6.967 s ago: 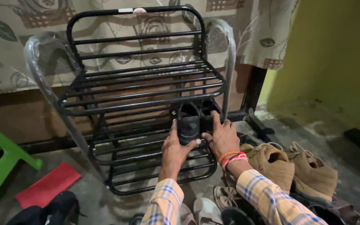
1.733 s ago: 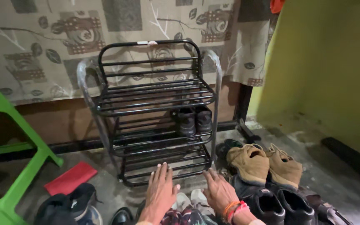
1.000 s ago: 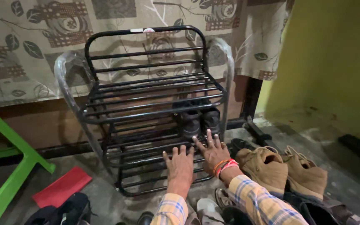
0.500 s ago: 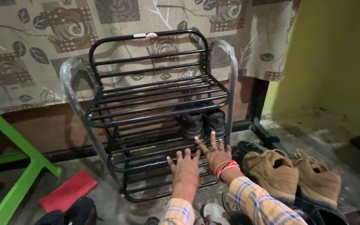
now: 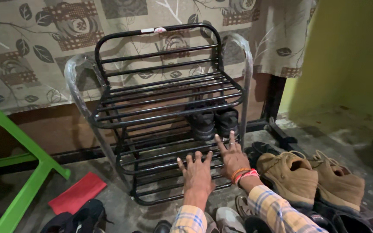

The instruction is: The person sits on the floor and cleans several pairs of shoes using a cloth and a green brush. They wipe and scrub the shoes, then place some of them onto a metal shoe rack.

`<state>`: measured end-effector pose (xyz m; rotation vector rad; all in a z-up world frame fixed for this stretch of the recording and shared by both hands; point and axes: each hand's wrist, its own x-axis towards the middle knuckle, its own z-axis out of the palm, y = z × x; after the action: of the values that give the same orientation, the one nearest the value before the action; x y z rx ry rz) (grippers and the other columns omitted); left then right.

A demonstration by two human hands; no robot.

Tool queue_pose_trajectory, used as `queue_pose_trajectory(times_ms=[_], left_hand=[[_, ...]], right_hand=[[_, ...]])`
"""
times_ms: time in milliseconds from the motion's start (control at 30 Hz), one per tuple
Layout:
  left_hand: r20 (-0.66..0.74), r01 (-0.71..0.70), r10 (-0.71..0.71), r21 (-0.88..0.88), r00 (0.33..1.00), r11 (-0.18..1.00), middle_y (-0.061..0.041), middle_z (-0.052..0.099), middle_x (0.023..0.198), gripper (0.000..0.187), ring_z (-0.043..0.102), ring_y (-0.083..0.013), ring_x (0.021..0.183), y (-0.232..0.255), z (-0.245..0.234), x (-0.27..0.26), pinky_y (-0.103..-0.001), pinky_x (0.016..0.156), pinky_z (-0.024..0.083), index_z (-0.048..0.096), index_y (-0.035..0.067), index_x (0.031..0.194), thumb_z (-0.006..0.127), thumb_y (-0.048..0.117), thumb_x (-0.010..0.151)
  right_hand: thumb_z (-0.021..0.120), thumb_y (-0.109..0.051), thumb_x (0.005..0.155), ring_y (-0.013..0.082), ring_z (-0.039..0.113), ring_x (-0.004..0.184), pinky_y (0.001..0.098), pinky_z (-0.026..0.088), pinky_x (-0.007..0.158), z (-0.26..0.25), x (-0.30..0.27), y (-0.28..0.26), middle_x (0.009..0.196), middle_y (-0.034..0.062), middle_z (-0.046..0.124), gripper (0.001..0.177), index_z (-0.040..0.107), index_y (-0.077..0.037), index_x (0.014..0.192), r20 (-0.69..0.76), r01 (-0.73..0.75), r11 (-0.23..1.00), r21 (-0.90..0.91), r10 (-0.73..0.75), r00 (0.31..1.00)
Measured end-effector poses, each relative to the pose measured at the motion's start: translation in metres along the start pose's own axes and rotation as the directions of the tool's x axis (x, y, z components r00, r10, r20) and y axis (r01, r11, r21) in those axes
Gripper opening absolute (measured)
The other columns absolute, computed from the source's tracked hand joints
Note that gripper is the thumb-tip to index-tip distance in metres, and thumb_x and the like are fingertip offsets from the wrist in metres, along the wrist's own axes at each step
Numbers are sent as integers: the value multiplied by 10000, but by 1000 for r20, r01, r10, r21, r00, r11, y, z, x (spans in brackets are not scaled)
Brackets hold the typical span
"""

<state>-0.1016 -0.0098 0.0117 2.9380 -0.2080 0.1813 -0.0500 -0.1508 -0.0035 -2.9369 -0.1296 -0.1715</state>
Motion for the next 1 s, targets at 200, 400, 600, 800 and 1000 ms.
queue_pose_trajectory(times_ms=[200,400,600,800,1000], left_hand=[[6,4,-4,-21,1000,1000,-77,388,1512,1010,320,-364,1435,-1,1,3,-655,1217,119,418,294,1520,923,148,657],[8,13,-12,-25,1000,1000,-74,385,1525,1029,328,-374,1430,0,-1,1,-650,1222,112,413,300,1525,925,138,647],[26,16,-15,-32,1000,999,-78,386,1529,1025,322,-377,1435,1,-3,2,-647,1227,104,415,296,1524,935,154,652],[-13,-12,12,-4,1000,1000,-79,401,1528,1010,326,-368,1439,-4,3,-3,-653,1227,121,393,305,1535,929,209,684],[150,3,0,-18,989,1000,-58,310,1615,1131,239,-289,1526,-10,-11,0,-564,1264,125,220,211,1603,915,298,715]], right_hand=[[843,-216,699,427,407,1373,439,471,1090,2,12,-7,1667,309,-44,1177,114,-379,1610,-14,-29,999,-18,29,999],[808,-247,753,407,383,1403,482,516,1029,-5,11,-11,1683,279,-47,1147,85,-467,1616,55,-53,995,-90,58,997],[800,-225,736,478,340,1428,458,493,1077,12,22,-6,1682,309,-25,1119,139,-495,1598,-9,-38,999,-11,38,999],[844,-202,668,499,109,1533,491,301,1203,42,8,1,1660,255,10,1209,84,-334,1599,-7,41,999,23,-41,999],[706,-27,767,453,244,1518,353,323,1151,76,-30,25,1760,333,109,1134,163,-117,1758,-266,335,919,-206,-382,885]])
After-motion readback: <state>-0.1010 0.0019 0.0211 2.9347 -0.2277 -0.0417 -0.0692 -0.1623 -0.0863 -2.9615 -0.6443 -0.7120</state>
